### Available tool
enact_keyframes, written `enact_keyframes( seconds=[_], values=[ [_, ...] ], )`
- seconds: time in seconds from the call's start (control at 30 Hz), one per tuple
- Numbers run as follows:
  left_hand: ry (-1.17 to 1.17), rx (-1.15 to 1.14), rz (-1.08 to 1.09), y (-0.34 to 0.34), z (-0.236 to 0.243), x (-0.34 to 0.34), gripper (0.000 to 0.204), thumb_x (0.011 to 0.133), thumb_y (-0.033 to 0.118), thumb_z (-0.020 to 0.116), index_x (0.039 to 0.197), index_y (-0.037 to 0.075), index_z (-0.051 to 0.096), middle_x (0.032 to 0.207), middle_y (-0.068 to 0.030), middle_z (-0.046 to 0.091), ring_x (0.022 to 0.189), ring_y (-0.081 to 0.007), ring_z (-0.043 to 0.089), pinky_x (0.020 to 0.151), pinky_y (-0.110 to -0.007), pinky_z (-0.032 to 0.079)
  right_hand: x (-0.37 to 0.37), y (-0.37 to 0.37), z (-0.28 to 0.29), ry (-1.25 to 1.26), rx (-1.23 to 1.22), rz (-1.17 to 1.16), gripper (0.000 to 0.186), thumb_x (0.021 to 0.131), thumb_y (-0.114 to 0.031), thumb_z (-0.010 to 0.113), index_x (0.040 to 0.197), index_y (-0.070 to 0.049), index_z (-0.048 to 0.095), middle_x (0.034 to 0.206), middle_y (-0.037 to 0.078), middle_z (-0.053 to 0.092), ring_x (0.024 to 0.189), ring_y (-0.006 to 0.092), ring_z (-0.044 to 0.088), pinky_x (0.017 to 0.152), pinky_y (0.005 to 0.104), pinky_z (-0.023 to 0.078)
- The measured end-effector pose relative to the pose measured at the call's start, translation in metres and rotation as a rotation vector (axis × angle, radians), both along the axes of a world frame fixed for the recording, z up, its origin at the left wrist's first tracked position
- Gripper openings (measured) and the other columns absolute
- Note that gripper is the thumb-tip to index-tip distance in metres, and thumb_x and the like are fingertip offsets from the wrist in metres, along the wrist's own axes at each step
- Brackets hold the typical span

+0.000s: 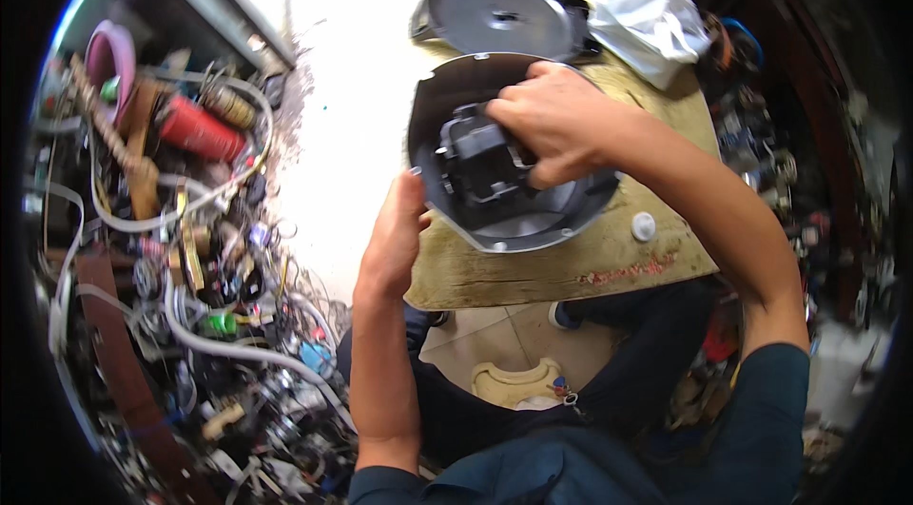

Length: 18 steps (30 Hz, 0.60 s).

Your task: The person disassembles a small appliance motor, removes screws with a power drill, separates the housing and gears, and applies lubricant to a gear component.

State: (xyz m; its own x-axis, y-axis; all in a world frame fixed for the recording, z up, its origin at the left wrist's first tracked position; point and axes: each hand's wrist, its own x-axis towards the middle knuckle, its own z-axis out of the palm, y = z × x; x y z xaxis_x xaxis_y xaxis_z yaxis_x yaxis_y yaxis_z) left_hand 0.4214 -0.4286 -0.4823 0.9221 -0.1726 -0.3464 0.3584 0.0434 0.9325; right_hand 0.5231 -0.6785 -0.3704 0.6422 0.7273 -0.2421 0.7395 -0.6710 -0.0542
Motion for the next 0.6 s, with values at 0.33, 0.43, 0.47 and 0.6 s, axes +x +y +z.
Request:
enact_keyframes(
  seconds=[0.33, 0.43, 0.47, 0.6],
  values=[
    [-0.028, 0.156, -0.014, 0.005, 0.005, 0.005, 0.119, 0.084, 0.086, 0.061, 0.148, -0.013, 0.051, 0.136, -0.0328, 0.066, 0.132, -0.0382, 0.063, 0.112, -0.042, 0.047, -0.014, 0.015, 0.006, -0.056, 0.064, 0.043, 0.054, 0.057, -0.026, 0.082, 0.101, -0.004, 0.06, 0.089, 0.017, 0.065, 0.088, 0.0411, 0.065, 0.093, 0.0456, 0.047],
    [-0.061, 0.166, -0.009, 0.005, -0.001, 0.004, 0.122, 0.083, 0.087, 0.061, 0.149, -0.015, 0.05, 0.139, -0.0356, 0.062, 0.136, -0.041, 0.06, 0.115, -0.043, 0.045, -0.014, 0.018, 0.007, -0.037, 0.038, 0.004, 0.068, 0.049, -0.024, 0.082, 0.111, -0.003, 0.062, 0.093, 0.018, 0.067, 0.092, 0.0446, 0.063, 0.091, 0.0477, 0.048],
    [-0.074, 0.169, -0.008, 0.003, -0.002, 0.005, 0.123, 0.083, 0.087, 0.061, 0.149, -0.015, 0.049, 0.14, -0.0365, 0.061, 0.137, -0.0419, 0.059, 0.116, -0.044, 0.045, -0.014, 0.019, 0.01, -0.028, 0.026, -0.013, 0.069, 0.049, -0.024, 0.082, 0.112, -0.003, 0.062, 0.093, 0.018, 0.067, 0.094, 0.0449, 0.063, 0.091, 0.048, 0.048],
    [-0.122, 0.199, -0.002, 0.001, -0.001, 0.011, 0.123, 0.082, 0.087, 0.061, 0.147, -0.016, 0.051, 0.139, -0.0382, 0.062, 0.137, -0.0438, 0.06, 0.116, -0.044, 0.045, -0.013, 0.014, 0.008, -0.065, 0.003, -0.012, 0.074, 0.048, -0.022, 0.083, 0.117, -0.003, 0.064, 0.098, 0.019, 0.068, 0.097, 0.0457, 0.063, 0.092, 0.0491, 0.048]
  ],
)
